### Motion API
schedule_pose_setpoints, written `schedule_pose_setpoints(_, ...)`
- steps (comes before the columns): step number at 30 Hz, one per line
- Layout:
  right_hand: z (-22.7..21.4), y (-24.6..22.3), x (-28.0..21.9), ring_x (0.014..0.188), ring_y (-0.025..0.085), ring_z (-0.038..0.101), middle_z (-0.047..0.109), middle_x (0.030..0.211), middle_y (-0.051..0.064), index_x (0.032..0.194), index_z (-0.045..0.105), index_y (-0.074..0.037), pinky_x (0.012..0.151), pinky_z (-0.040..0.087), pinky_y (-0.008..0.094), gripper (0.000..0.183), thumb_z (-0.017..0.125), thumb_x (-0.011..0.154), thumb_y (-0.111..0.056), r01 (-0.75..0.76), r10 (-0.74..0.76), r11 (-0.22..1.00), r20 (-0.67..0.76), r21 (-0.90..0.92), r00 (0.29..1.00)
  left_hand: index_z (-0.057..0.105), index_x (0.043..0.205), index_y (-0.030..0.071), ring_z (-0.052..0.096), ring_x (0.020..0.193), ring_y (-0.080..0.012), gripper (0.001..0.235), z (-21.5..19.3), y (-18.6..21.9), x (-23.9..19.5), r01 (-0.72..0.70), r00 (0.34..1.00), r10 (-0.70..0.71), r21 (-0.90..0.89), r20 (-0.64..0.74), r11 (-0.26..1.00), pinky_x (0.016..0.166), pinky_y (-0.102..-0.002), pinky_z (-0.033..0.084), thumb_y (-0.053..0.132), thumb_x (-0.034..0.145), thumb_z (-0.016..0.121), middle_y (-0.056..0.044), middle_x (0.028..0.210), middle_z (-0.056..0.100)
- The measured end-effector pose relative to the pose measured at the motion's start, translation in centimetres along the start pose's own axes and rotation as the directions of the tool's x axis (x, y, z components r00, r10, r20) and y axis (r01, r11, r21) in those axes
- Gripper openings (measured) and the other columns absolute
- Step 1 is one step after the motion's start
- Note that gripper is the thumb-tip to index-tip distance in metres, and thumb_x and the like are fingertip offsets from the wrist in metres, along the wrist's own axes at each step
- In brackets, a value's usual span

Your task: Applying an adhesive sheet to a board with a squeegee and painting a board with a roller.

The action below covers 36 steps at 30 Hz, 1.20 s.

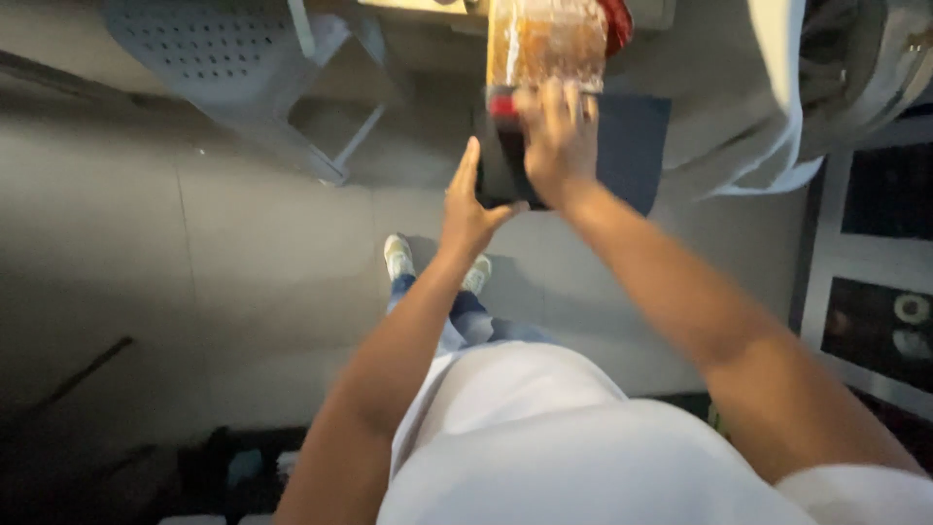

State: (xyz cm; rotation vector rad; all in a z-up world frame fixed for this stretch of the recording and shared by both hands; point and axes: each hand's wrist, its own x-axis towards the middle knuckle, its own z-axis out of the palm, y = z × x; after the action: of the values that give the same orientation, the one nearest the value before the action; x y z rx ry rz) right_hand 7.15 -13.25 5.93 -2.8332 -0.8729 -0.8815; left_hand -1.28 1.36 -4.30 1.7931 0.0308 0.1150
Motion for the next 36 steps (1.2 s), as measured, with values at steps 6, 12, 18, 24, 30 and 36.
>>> schedule_pose_setpoints(6, 0.7, -2.6, -3.9, 0.091, 0.031, 0.051, 0.045, 0.094, 0.003, 0.108, 0.056, -0.023, 0.077, 0.040, 0.047, 0.012, 0.055, 0.099, -0.016, -0.042, 0.020, 0.995, 0.214, 0.096, 0.977, 0.034, 0.163, 0.012, 0.049, 0.145, -0.0343, 0.120, 1.2, -1.8, -0.9, 0.060, 0.998, -0.059, 0.044, -0.036, 0.997, 0.122, -0.043, 0.040, 0.025, 0.062, 0.099, -0.016, 0.160, 0.046)
schedule_pose_setpoints(12, -0.6, -2.6, 1.1, 0.079, 0.028, 0.047, 0.043, 0.090, 0.003, 0.106, 0.052, -0.018, 0.068, 0.037, 0.042, 0.006, 0.046, 0.104, -0.016, -0.045, 0.043, 0.999, 0.055, 0.021, 0.998, 0.035, 0.160, 0.006, 0.050, 0.142, -0.0415, 0.116, -0.4, 0.9, -0.2, 0.033, 0.999, -0.033, 0.031, 0.005, 0.999, 0.121, -0.048, 0.040, 0.026, 0.065, 0.098, -0.022, 0.158, 0.046)
schedule_pose_setpoints(18, 2.4, -2.2, -1.4, 0.089, 0.032, 0.049, 0.044, 0.097, 0.007, 0.120, 0.053, -0.021, 0.072, 0.038, 0.046, 0.026, 0.053, 0.096, -0.011, 0.027, -0.026, 0.999, 0.075, -0.025, 0.997, 0.035, 0.161, 0.006, 0.052, 0.140, -0.0428, 0.121, 0.7, -1.7, -0.2, -0.005, 1.000, 0.007, 0.054, -0.020, 0.999, 0.120, -0.050, 0.041, 0.026, 0.061, 0.100, -0.023, 0.157, 0.047)
schedule_pose_setpoints(24, -0.7, -3.8, -3.7, 0.088, 0.027, 0.048, 0.042, 0.096, 0.001, 0.114, 0.054, -0.022, 0.074, 0.039, 0.043, 0.024, 0.056, 0.093, -0.009, -0.029, 0.021, 0.998, 0.123, 0.061, 0.992, 0.040, 0.160, 0.011, 0.054, 0.138, -0.0359, 0.120, 1.2, -2.8, -1.0, 0.040, 0.997, -0.033, 0.114, -0.065, 0.993, 0.119, -0.045, 0.040, 0.030, 0.058, 0.100, -0.014, 0.154, 0.051)
schedule_pose_setpoints(30, 0.6, -2.1, -3.1, 0.084, 0.028, 0.045, 0.039, 0.093, 0.002, 0.107, 0.052, -0.022, 0.070, 0.036, 0.043, 0.031, 0.061, 0.082, -0.007, 0.007, -0.004, 1.000, 0.138, -0.016, 0.990, 0.040, 0.159, 0.011, 0.056, 0.135, -0.0341, 0.117, 0.7, -1.5, -1.4, -0.001, 0.995, 0.017, 0.149, -0.101, 0.989, 0.117, -0.044, 0.041, 0.028, 0.060, 0.100, -0.014, 0.149, 0.055)
schedule_pose_setpoints(36, -1.2, -4.0, -8.1, 0.094, 0.026, 0.046, 0.040, 0.100, 0.000, 0.112, 0.055, -0.026, 0.080, 0.038, 0.041, 0.034, 0.063, 0.085, -0.008, 0.049, -0.072, 0.992, 0.208, 0.113, 0.975, 0.039, 0.159, 0.010, 0.057, 0.133, -0.0338, 0.115, 1.4, -3.3, -1.3, -0.078, 0.989, 0.099, 0.177, -0.109, 0.981, 0.113, -0.043, 0.041, 0.026, 0.061, 0.098, -0.014, 0.144, 0.057)
